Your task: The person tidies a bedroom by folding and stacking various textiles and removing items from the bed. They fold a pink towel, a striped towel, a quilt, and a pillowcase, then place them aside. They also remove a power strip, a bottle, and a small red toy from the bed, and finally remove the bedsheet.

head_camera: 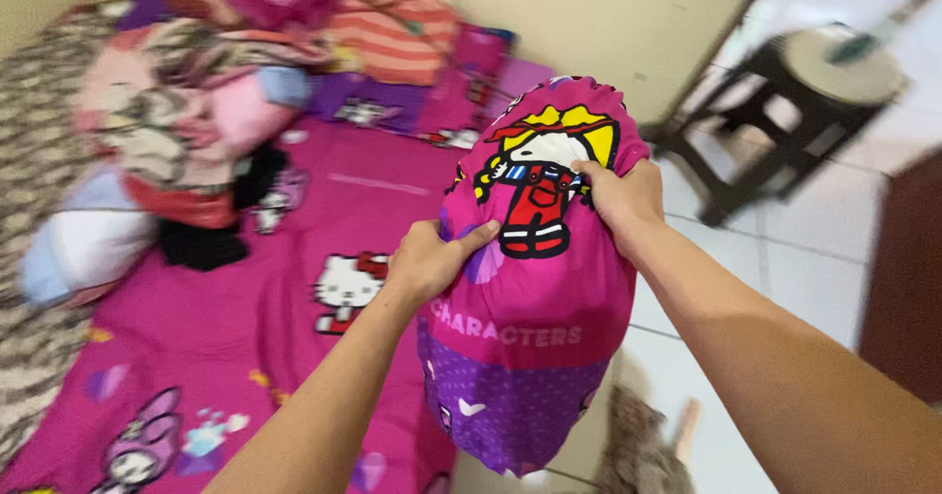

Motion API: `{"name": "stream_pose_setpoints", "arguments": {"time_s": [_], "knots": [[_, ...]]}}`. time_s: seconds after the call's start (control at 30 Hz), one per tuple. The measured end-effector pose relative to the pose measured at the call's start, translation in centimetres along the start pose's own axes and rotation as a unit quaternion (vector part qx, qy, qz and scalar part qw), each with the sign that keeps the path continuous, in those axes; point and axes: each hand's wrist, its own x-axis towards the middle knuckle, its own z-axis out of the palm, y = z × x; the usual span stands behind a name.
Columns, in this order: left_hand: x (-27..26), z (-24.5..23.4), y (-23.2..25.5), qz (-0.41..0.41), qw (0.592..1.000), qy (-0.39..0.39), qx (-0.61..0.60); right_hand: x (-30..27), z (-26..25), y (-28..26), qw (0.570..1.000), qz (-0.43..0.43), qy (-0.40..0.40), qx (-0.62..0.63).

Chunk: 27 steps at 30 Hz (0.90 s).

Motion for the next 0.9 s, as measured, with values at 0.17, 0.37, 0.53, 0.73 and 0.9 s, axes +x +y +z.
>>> {"name": "stream_pose_setpoints", "arguments": {"time_s": [0.17,0.37,0.53,0.73,0.9], "knots": [[-3.5,15.1,5.4,0.026,0.996,-0.082,0.008,-0.4,-15.6,8.7,0.992,0.112,0.057,-0.026],[-10.6,30.4,9.4,0.043,0.973,-0.220,0.058,-4.4,-31.5,20.7,0.988,0.135,0.075,-0.018],[-14.4,40.6,10.0,0.084,0.937,-0.328,0.083,-7.2,-40.7,31.6,0.965,0.214,0.117,-0.095],[-15.4,47.5,7.3,0.125,0.895,-0.418,0.091,-10.2,-47.0,41.8,0.965,0.223,0.100,-0.091],[-12.2,46.0,6.6,0.057,0.914,-0.401,-0.019,-9.8,-49.5,42.0,0.933,0.258,0.099,-0.228]]}}
